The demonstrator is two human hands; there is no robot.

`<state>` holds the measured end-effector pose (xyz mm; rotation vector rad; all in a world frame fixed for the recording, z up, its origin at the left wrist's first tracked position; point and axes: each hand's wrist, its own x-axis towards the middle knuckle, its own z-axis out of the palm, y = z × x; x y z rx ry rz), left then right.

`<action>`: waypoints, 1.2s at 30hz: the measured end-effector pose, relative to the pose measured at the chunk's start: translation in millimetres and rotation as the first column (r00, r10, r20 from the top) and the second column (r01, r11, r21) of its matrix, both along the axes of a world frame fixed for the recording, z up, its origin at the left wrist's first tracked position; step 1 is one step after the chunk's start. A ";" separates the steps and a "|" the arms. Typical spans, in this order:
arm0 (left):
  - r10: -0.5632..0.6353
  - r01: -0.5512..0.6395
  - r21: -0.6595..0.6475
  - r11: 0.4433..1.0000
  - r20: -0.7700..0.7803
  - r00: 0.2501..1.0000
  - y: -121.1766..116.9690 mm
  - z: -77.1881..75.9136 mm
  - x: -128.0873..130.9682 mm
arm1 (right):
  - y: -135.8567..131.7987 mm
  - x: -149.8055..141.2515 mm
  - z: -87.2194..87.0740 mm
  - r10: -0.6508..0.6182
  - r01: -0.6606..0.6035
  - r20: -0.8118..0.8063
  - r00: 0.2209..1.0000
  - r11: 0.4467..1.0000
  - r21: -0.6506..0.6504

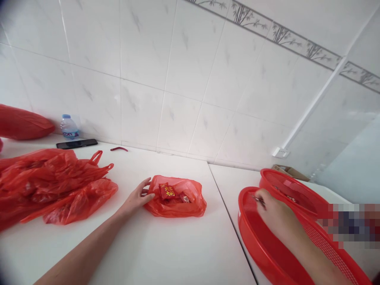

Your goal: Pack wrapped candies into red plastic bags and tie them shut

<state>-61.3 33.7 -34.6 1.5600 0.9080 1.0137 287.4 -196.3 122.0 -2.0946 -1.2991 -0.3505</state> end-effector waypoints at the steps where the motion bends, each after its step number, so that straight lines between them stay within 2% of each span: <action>1: 0.002 -0.002 0.000 1.000 -0.013 1.000 -1.0 0.9 -0.1 | 6.1 -9.7 0.1 0.084 -0.082 0.025 0.996 0.993 -0.086; 2: 0.001 -0.001 0.001 1.000 -0.025 1.000 -2.1 1.8 -0.2 | 13.7 -22.9 -1.3 0.194 -0.183 0.051 0.980 0.969 -0.168; 5: 0.002 0.000 0.034 0.999 -0.060 0.998 -5.6 3.2 -0.9 | 45.2 -70.8 -15.1 0.484 -0.448 0.123 0.866 0.862 -0.239; 7: 0.027 -0.017 0.106 0.994 -0.094 0.995 -8.0 2.7 -1.8 | 70.5 -96.5 -30.2 0.591 -0.534 0.155 0.792 0.793 -0.293; 9: 0.076 -0.043 0.207 0.977 -0.156 0.985 -10.1 1.7 -3.1 | 95.0 -110.6 -45.8 0.623 -0.547 0.200 0.756 0.769 -0.331; 11: 0.135 -0.061 0.293 0.954 -0.240 0.961 -11.8 1.0 -4.7 | 114.8 -113.9 -58.5 0.606 -0.520 0.263 0.751 0.787 -0.332; 13: 0.181 -0.068 0.331 0.941 -0.324 0.929 -12.8 1.2 -6.2 | 127.0 -110.3 -67.8 0.550 -0.471 0.317 0.773 0.832 -0.293; 17: 0.173 -0.043 0.286 0.957 -0.446 0.878 -12.4 2.2 -8.8 | 128.2 -96.4 -83.4 0.346 -0.325 0.327 0.879 0.938 -0.119; 19: 0.148 -0.029 0.259 0.966 -0.452 0.880 -10.9 1.3 -9.3 | 123.1 -90.4 -93.1 0.273 -0.267 0.260 0.926 0.962 -0.061; 21: 0.122 -0.030 0.232 0.972 -0.397 0.910 -8.6 0.3 -8.2 | 119.4 -85.8 -103.4 0.237 -0.231 0.149 0.960 0.971 -0.060; 23: 0.112 -0.060 0.180 0.982 -0.296 0.949 -5.4 1.0 -5.6 | 120.5 -81.6 -111.1 0.197 -0.200 -0.043 0.980 0.976 -0.088; 26: 0.154 -0.135 0.105 0.985 -0.203 0.967 0.5 7.1 -0.6 | 131.6 -72.5 -110.6 0.127 -0.178 -0.345 0.930 0.976 -0.122; 28: 0.213 -0.197 0.093 0.976 -0.219 0.952 4.3 12.0 0.8 | 141.7 -64.5 -100.7 0.125 -0.189 -0.460 0.879 0.977 -0.096; 31: 0.288 -0.274 0.089 0.958 -0.278 0.916 5.7 14.6 -1.5 | 153.4 -53.6 -79.6 0.193 -0.225 -0.580 0.792 0.974 0.017; 33: 0.276 -0.262 0.086 0.961 -0.318 0.907 2.6 13.2 -3.4 | 157.6 -49.9 -68.7 0.248 -0.252 -0.655 0.714 0.964 0.090; 36: 0.214 -0.196 0.089 0.977 -0.325 0.921 -2.8 14.0 -0.6 | 162.1 -50.5 -62.7 0.298 -0.265 -0.750 0.590 0.949 0.169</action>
